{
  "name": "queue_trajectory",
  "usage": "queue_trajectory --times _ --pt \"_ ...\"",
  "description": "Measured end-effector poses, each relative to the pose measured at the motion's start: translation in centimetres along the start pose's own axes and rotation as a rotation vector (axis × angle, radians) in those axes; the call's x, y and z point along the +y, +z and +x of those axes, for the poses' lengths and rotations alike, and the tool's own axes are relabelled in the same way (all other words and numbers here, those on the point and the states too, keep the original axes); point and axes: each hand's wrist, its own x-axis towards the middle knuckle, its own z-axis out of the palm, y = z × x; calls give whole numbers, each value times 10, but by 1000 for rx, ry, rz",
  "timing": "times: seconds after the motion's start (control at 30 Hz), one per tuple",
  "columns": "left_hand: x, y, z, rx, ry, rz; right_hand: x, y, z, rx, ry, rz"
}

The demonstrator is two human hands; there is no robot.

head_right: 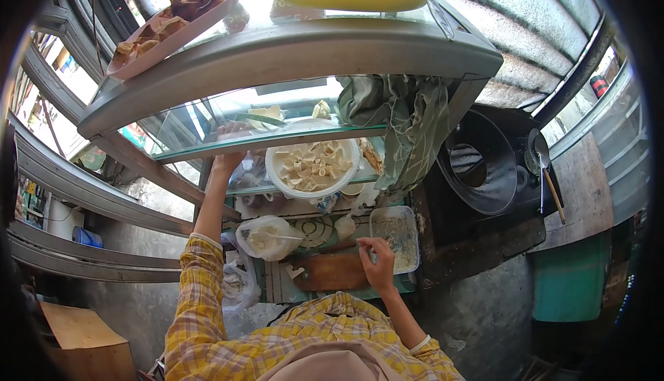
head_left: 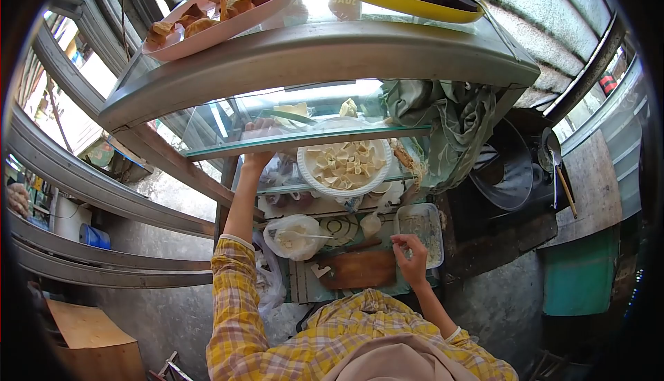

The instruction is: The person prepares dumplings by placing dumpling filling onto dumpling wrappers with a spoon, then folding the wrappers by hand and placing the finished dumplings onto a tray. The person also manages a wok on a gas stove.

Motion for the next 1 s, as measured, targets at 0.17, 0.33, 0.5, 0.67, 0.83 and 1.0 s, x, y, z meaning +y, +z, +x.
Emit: queue_trajectory --times 0.17,0.33,0.5,0.67,0.83,1.0 --pt "-3 3 0 50 56 -144 -1 -3 -4 13 0 -8" --pt "-3 -10 -2 204 -59 -398 9 -15 -11 43 -5 -21" --pt "25 -32 -32 390 -452 -351 16 -24 -22 57 49 -52" --pt "80 -90 -58 514 -605 -426 22 -17 -28 29 18 -20" --pt "148 -162 -103 382 -587 -512 38 9 -41 -286 82 -48" --pt "219 -185 -140 0 -746 -859 97 39 -58 -434 138 -298"
